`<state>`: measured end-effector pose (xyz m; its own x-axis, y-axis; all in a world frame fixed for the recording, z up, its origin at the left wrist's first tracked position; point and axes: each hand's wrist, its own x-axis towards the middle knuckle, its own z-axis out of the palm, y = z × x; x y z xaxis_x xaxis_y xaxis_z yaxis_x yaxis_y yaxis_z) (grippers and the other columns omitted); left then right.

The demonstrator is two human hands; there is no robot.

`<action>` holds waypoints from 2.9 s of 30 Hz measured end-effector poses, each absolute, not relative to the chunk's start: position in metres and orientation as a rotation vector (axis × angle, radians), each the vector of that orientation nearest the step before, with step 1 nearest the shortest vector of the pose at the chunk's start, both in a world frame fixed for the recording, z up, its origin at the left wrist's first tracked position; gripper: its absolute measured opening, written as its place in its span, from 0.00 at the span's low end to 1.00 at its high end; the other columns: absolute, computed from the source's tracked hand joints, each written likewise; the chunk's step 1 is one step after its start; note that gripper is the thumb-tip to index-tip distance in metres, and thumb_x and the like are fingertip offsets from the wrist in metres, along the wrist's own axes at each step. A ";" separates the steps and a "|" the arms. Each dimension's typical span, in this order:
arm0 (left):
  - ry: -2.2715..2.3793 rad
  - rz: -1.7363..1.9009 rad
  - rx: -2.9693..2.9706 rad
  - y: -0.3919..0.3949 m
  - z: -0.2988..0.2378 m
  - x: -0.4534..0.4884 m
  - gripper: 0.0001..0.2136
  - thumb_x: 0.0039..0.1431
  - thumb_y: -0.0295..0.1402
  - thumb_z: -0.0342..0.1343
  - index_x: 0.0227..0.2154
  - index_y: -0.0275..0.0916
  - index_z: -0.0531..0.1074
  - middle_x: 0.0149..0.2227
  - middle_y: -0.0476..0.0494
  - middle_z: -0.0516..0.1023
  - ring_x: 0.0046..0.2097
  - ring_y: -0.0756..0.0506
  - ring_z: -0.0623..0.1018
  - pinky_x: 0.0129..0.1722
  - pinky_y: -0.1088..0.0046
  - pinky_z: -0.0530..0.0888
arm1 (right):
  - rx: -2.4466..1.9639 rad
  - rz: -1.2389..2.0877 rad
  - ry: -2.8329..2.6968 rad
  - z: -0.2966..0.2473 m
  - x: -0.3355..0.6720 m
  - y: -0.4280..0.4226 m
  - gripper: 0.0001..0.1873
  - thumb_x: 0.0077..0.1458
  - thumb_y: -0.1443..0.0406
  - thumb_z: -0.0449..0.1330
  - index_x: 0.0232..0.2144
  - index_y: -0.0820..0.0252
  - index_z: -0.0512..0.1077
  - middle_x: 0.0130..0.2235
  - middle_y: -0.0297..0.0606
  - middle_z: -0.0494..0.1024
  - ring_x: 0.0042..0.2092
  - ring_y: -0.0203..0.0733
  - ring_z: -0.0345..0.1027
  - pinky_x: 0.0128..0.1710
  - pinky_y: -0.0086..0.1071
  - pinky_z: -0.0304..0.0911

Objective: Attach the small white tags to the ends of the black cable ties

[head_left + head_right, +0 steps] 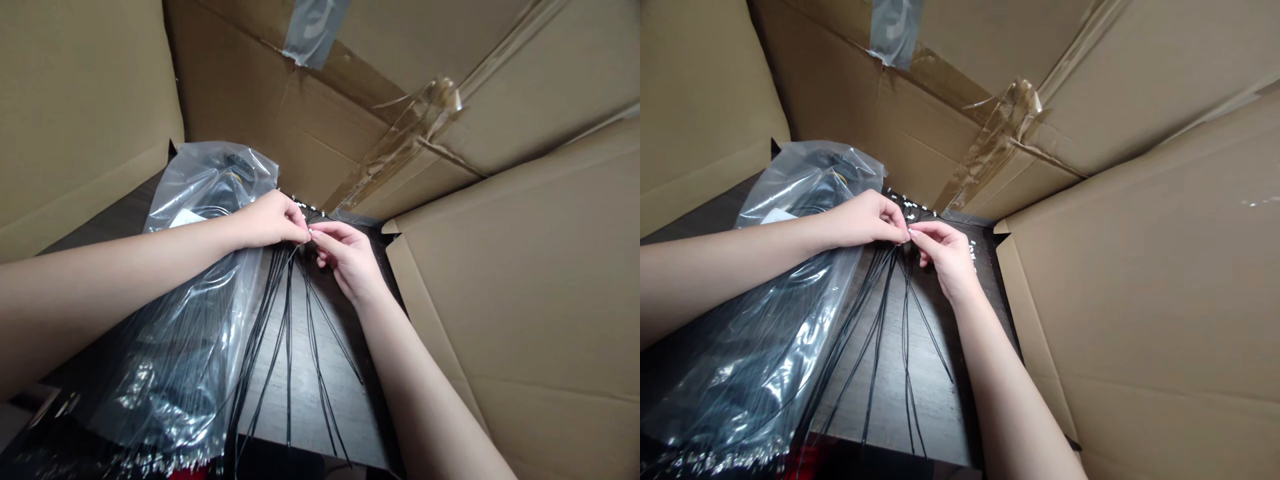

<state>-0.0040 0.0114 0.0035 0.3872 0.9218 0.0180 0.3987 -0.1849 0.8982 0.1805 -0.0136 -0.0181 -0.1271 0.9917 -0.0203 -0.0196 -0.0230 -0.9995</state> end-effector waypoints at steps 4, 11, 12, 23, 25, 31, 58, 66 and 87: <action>1.148 0.744 1.767 0.012 0.003 -0.004 0.04 0.46 0.30 0.65 0.26 0.35 0.82 0.25 0.48 0.81 0.31 0.48 0.77 0.32 0.73 0.69 | -1.155 1.327 -1.286 -0.018 0.181 -0.014 0.14 0.39 0.60 0.75 0.30 0.58 0.80 0.25 0.29 0.74 0.24 0.28 0.58 0.20 0.25 0.58; 1.131 0.712 1.773 0.014 0.001 -0.005 0.05 0.46 0.31 0.64 0.26 0.35 0.82 0.24 0.48 0.79 0.29 0.49 0.75 0.31 0.73 0.68 | -1.154 1.327 -1.302 -0.018 0.181 -0.014 0.14 0.39 0.60 0.75 0.30 0.58 0.80 0.26 0.29 0.74 0.24 0.28 0.58 0.20 0.25 0.58; 1.131 0.708 1.774 0.014 0.001 -0.005 0.05 0.46 0.32 0.64 0.26 0.35 0.82 0.24 0.48 0.79 0.28 0.49 0.75 0.31 0.73 0.67 | -1.147 1.329 -1.304 -0.018 0.181 -0.014 0.14 0.40 0.60 0.75 0.30 0.58 0.80 0.26 0.29 0.74 0.24 0.28 0.58 0.20 0.25 0.58; 1.116 0.696 1.778 0.013 0.002 -0.005 0.05 0.46 0.32 0.65 0.25 0.36 0.81 0.24 0.48 0.79 0.29 0.49 0.75 0.31 0.73 0.67 | -1.122 1.302 -1.347 -0.019 0.182 -0.013 0.12 0.41 0.61 0.73 0.29 0.58 0.79 0.24 0.28 0.73 0.22 0.28 0.59 0.20 0.25 0.60; 1.129 0.692 1.786 0.013 0.002 -0.005 0.05 0.47 0.32 0.64 0.25 0.36 0.81 0.24 0.48 0.79 0.29 0.49 0.75 0.31 0.73 0.67 | -1.118 1.297 -1.346 -0.019 0.181 -0.013 0.11 0.42 0.61 0.73 0.29 0.58 0.79 0.23 0.28 0.72 0.22 0.28 0.59 0.20 0.25 0.60; 1.124 0.696 1.823 0.012 0.002 -0.004 0.03 0.48 0.30 0.64 0.25 0.35 0.80 0.24 0.49 0.78 0.30 0.50 0.74 0.30 0.74 0.65 | -1.166 1.210 -1.369 -0.017 0.180 -0.016 0.10 0.42 0.62 0.72 0.30 0.59 0.80 0.22 0.29 0.73 0.21 0.29 0.59 0.18 0.26 0.60; 1.113 0.748 1.790 0.012 0.001 -0.003 0.05 0.49 0.30 0.64 0.27 0.33 0.81 0.24 0.49 0.78 0.28 0.52 0.72 0.30 0.75 0.65 | -1.214 1.000 -1.422 -0.017 0.174 -0.015 0.10 0.46 0.61 0.68 0.31 0.61 0.78 0.25 0.31 0.75 0.20 0.28 0.61 0.18 0.25 0.62; 1.111 0.754 1.757 0.013 0.002 -0.002 0.05 0.50 0.29 0.64 0.27 0.33 0.82 0.25 0.48 0.80 0.29 0.51 0.74 0.31 0.75 0.66 | -1.171 1.116 -1.353 -0.019 0.174 -0.016 0.12 0.45 0.61 0.70 0.31 0.62 0.79 0.23 0.29 0.74 0.20 0.27 0.59 0.18 0.25 0.60; 1.006 0.758 1.740 0.016 -0.001 -0.005 0.06 0.52 0.30 0.60 0.25 0.33 0.80 0.25 0.47 0.79 0.28 0.51 0.72 0.30 0.74 0.63 | -1.165 1.218 -1.259 -0.019 0.175 -0.015 0.14 0.41 0.60 0.73 0.31 0.60 0.79 0.23 0.29 0.73 0.22 0.28 0.60 0.20 0.25 0.60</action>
<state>-0.0045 0.0160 -0.0015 0.4684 0.8821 0.0491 0.2911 -0.2065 0.9341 0.1746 -0.0147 -0.0187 -0.0459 0.9984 0.0319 0.0012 0.0320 -0.9995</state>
